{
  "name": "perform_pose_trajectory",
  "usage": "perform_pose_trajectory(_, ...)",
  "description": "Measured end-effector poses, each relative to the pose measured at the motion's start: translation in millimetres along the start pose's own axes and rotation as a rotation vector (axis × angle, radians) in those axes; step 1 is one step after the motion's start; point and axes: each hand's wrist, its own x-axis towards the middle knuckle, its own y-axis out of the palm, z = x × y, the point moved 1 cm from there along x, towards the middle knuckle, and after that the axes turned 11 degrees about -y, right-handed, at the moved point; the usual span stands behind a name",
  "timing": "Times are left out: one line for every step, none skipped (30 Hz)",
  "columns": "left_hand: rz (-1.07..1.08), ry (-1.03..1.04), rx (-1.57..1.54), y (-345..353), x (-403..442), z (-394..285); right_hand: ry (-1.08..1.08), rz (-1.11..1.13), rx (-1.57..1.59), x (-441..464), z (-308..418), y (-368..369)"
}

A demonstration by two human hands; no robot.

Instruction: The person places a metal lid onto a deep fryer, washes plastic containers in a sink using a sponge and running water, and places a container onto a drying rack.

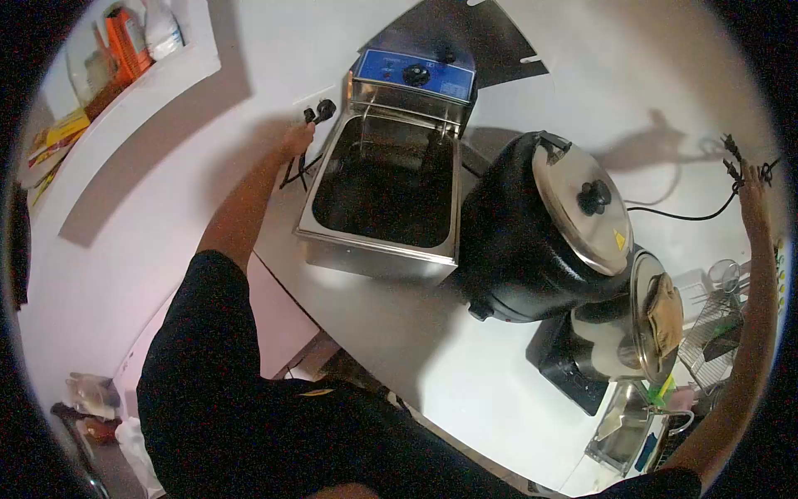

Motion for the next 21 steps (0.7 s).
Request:
perform_pose_trajectory(0.045, -0.149, -0.284, -8, -14, 1, -0.021, -0.034, 0.037, -1, 5, -4)
perform_pose_trajectory(0.117, -0.159, -0.484, -10, -27, 10, -0.048, -0.082, 0.073, -4, 9, -6)
perform_pose_trajectory(0.117, -0.130, -0.602, -11, -43, 22, -0.093, -0.143, 0.085, -7, 14, -8)
perform_pose_trajectory(0.119, -0.099, -0.720, -14, -62, 33, -0.152, -0.203, 0.054, -11, 21, -6)
perform_pose_trajectory(0.159, -0.163, -0.766, -16, -77, 51, -0.277, -0.316, -0.173, -18, 27, -2)
perform_pose_trajectory(0.197, -0.227, -0.814, -17, -93, 67, -0.043, -0.200, 0.110, -22, 38, 2)
perform_pose_trajectory(0.035, -0.170, -0.905, -11, -116, 75, 0.121, 0.030, 0.322, -20, 56, -15)
perform_pose_trajectory(-0.043, -0.188, -0.982, -1, -136, 88, 0.317, 0.253, 0.474, -18, 81, -36)
perform_pose_trajectory(-0.123, -0.200, -1.055, 10, -156, 101, 0.323, 0.249, 0.476, -16, 94, -43)
perform_pose_trajectory(-0.119, -0.288, -1.117, 21, -169, 114, 0.170, 0.193, 0.404, -11, 104, -45)
perform_pose_trajectory(-0.183, -0.370, -1.283, 27, -187, 117, 0.075, 0.051, 0.424, 0, 114, -39)
perform_pose_trajectory(-0.247, -0.456, -1.451, 34, -206, 120, -0.029, -0.089, 0.430, 11, 124, -33)
perform_pose_trajectory(-0.289, -0.427, -1.748, 62, -212, 147, -0.132, -0.220, 0.421, 22, 135, -28)
perform_pose_trajectory(-0.477, -0.682, -2.177, 55, -226, 131, -0.256, -0.170, 0.167, 46, 170, -50)
perform_pose_trajectory(-0.475, -0.681, -2.179, 71, -234, 144, -0.203, -0.186, 0.285, 73, 203, -65)
perform_pose_trajectory(-0.435, -0.656, -1.991, 99, -239, 170, -0.180, -0.072, 0.241, 100, 238, -87)
perform_pose_trajectory(-0.411, -0.635, -1.898, 103, -241, 174, -0.297, -0.257, 0.289, 119, 274, -98)
perform_pose_trajectory(-0.391, -0.614, -1.805, 106, -243, 177, -0.358, -0.263, 0.395, 153, 289, -92)
perform_pose_trajectory(-0.404, -0.747, -2.009, 94, -247, 165, -0.350, -0.253, 0.444, 187, 319, -98)
perform_pose_trajectory(-0.409, -0.883, -2.210, 88, -248, 158, -0.382, -0.305, 0.568, 222, 339, -88)
perform_pose_trajectory(-0.394, -0.874, -2.211, 88, -249, 164, -0.348, -0.329, 0.499, 262, 356, -70)
